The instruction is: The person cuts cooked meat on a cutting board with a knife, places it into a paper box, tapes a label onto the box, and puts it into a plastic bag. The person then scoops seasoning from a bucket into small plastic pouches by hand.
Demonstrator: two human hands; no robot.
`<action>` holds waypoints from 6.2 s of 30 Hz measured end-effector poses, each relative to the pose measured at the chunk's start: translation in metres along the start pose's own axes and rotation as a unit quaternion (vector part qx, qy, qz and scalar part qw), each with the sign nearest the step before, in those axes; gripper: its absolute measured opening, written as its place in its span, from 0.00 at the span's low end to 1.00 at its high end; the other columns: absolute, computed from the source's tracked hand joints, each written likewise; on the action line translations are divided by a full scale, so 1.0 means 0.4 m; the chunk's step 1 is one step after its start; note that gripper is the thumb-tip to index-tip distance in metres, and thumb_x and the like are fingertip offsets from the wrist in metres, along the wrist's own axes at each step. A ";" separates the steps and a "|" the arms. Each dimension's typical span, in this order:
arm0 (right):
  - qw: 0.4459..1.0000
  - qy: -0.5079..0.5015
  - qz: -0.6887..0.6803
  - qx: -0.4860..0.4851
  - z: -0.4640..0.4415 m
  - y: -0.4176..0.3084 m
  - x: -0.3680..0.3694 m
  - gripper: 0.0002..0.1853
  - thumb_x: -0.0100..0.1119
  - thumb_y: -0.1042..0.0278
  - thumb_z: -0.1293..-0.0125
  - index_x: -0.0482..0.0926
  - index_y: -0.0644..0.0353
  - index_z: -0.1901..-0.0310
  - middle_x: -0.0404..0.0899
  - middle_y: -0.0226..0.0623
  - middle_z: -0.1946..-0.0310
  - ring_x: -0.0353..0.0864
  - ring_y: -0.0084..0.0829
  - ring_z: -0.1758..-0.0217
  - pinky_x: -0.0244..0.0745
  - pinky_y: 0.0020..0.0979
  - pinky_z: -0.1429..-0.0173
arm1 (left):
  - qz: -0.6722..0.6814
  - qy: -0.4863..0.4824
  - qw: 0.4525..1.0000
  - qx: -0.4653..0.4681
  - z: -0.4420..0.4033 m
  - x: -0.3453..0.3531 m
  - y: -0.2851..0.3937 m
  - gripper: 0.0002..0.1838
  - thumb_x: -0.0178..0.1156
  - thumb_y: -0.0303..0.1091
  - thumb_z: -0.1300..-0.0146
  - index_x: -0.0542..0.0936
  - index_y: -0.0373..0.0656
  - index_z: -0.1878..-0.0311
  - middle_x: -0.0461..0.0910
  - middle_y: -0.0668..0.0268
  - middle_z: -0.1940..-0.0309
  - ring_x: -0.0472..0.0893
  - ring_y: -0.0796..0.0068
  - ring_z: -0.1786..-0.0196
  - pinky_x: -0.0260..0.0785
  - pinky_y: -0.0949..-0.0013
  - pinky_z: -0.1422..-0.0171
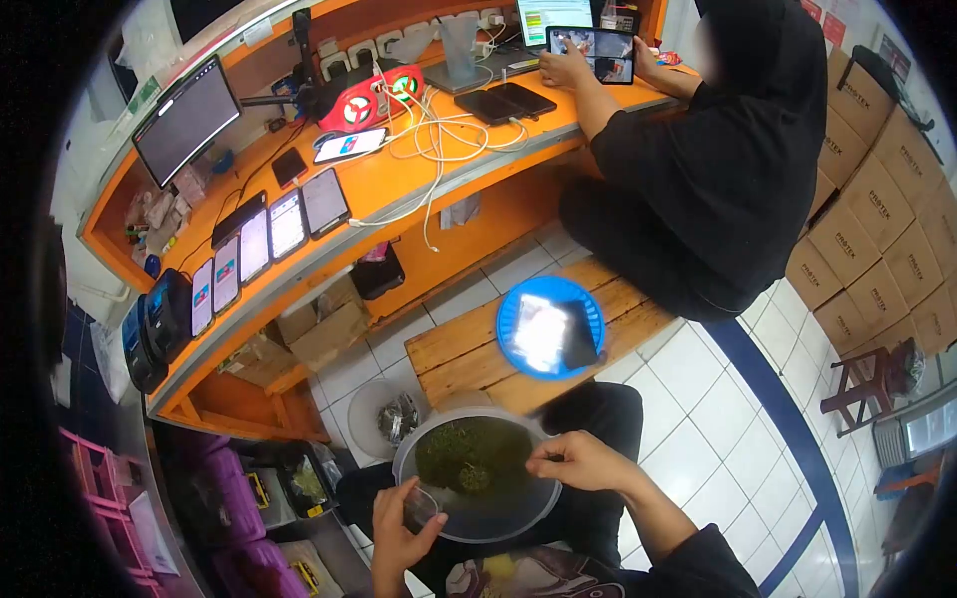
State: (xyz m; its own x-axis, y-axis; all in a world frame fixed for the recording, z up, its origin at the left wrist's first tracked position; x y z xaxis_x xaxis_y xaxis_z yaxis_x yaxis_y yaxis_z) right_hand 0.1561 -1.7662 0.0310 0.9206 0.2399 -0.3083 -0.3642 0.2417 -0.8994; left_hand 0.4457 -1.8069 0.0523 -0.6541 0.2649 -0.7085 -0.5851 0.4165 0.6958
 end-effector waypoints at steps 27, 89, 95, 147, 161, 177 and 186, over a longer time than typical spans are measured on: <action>0.994 0.005 -0.062 0.086 -0.025 0.001 0.009 0.08 0.63 0.71 0.32 0.84 0.68 0.64 0.81 0.28 0.75 0.74 0.15 0.71 0.69 0.22 0.67 | -0.012 -0.019 1.000 -0.017 0.005 0.004 -0.015 0.37 0.76 0.39 0.53 0.76 0.39 0.38 0.80 0.59 0.54 0.76 0.58 0.52 0.63 0.60 0.45; 0.969 0.089 0.178 -0.148 -0.016 -0.036 0.176 0.27 0.67 0.59 0.37 0.75 0.43 0.35 0.80 0.31 0.58 0.80 0.33 0.49 0.71 0.46 0.37 | 0.188 0.009 0.961 -0.204 0.020 0.190 -0.050 0.14 0.63 0.39 0.30 0.85 0.36 0.53 0.87 0.59 0.60 0.83 0.68 0.59 0.74 0.65 0.50; 0.977 0.071 0.090 -0.181 -0.035 -0.049 0.196 0.42 0.66 0.70 0.39 0.58 0.51 0.24 0.83 0.36 0.60 0.83 0.37 0.53 0.68 0.50 0.32 | 0.112 -0.039 0.989 -0.085 0.013 0.185 -0.033 0.14 0.63 0.39 0.31 0.85 0.39 0.51 0.86 0.54 0.58 0.85 0.55 0.55 0.75 0.58 0.48; 0.866 0.358 0.346 0.041 -0.473 0.511 -0.158 0.13 0.56 0.63 0.32 0.80 0.54 0.48 0.85 0.49 0.69 0.85 0.52 0.67 0.78 0.50 0.59 | -0.259 0.086 0.869 -0.414 0.140 0.088 -0.597 0.29 0.58 0.45 0.36 0.76 0.46 0.33 0.58 0.51 0.24 0.54 0.38 0.23 0.51 0.36 0.25; 0.824 0.352 0.233 -0.377 -0.036 -0.160 0.087 0.15 0.73 0.71 0.46 0.85 0.56 0.55 0.84 0.33 0.65 0.81 0.33 0.65 0.75 0.34 0.60 | 0.463 0.095 0.854 -0.218 -0.111 0.073 0.059 0.25 0.51 0.46 0.23 0.76 0.30 0.41 0.84 0.53 0.50 0.83 0.72 0.57 0.74 0.74 0.56; 0.938 0.188 0.111 -0.268 -0.055 -0.051 0.198 0.16 0.66 0.66 0.35 0.81 0.54 0.45 0.84 0.40 0.51 0.83 0.45 0.48 0.79 0.39 0.44 | 0.392 -0.190 0.874 -0.215 -0.001 0.250 -0.070 0.20 0.52 0.37 0.23 0.76 0.32 0.37 0.84 0.59 0.49 0.82 0.70 0.45 0.73 0.67 0.41; 0.989 0.031 -0.007 -0.141 -0.068 -0.027 0.175 0.19 0.63 0.70 0.33 0.77 0.55 0.41 0.87 0.38 0.61 0.87 0.42 0.59 0.80 0.37 0.51 | 0.202 -0.129 0.951 -0.195 -0.040 0.189 -0.014 0.10 0.63 0.33 0.31 0.81 0.34 0.56 0.87 0.58 0.64 0.86 0.76 0.61 0.77 0.71 0.57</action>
State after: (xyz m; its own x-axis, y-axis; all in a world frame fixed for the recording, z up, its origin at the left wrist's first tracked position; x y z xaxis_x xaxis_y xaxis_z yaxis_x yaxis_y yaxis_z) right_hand 0.2283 -1.7773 0.0106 0.9350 0.1783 -0.3067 -0.3063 -0.0302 -0.9515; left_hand 0.3919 -1.8032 -0.0034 -0.7536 0.5603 -0.3438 -0.4769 -0.1060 0.8725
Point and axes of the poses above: each hand's wrist, its own z-axis away from the middle knuckle, its own x-axis out of the palm, y = z × x, the point moved 6 cm from there along -z, towards the middle knuckle
